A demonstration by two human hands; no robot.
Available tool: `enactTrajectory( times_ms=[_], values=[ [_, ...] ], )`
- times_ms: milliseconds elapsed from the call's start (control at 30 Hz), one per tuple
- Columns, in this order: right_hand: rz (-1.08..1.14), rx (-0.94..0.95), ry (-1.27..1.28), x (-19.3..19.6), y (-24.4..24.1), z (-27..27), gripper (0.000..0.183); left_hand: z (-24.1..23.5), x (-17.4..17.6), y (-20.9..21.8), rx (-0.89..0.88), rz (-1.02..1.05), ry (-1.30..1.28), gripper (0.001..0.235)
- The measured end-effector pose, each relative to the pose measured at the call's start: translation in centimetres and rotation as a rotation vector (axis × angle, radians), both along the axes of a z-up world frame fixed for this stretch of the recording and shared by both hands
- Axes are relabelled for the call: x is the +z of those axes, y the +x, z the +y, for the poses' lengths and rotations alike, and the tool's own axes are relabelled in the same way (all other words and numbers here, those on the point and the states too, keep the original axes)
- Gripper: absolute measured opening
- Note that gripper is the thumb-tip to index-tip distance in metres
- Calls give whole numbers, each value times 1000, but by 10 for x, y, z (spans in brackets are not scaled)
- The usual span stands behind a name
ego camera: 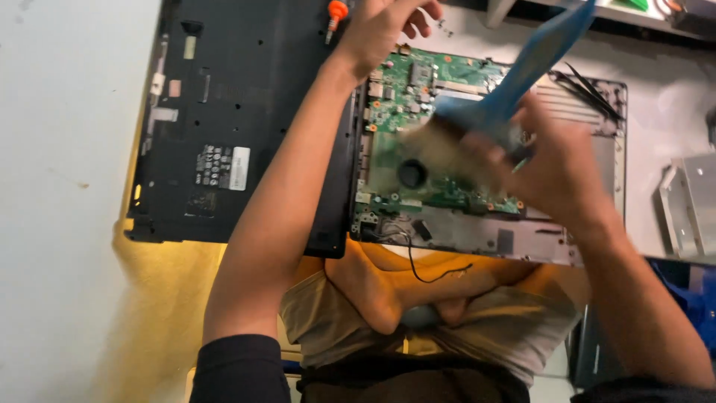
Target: The person cleans the internal components of a disassembled laptop using a brush. They brush the motherboard and then remove a cooling fan to clean it separately.
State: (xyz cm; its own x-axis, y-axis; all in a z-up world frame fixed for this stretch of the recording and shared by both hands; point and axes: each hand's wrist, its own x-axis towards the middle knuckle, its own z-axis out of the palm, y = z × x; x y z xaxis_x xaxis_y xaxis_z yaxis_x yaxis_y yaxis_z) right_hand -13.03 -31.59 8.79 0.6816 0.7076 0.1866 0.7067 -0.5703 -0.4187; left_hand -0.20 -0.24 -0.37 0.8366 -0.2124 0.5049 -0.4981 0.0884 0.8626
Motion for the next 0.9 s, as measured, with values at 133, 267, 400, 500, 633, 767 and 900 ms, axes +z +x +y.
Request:
enactTrajectory(
  times_ms=[133,267,400,500,633,767,900],
  values=[
    [-353,-252,56,-10,10,-47,43,-2,-9,12,-1,33,81,45],
    [-216,0,48,11,-63,-35,11,-4,7,-4,8,95,108,32],
    [21,109,77,11,-70,-85,44,3,10,-6,6,124,20,35],
    [-37,-45,84,27,-51,-122,46,8,8,-10,-43,-17,74,40],
    [94,-562,36,43,-37,-149,60,2,25,-17,-15,42,133,36],
    [604,-805,210,19,-27,-189,52,-2,35,-20,33,122,140,34],
    [399,-760,-42,12,-34,-171,39,-2,39,-24,73,185,121,35]
  ],
)
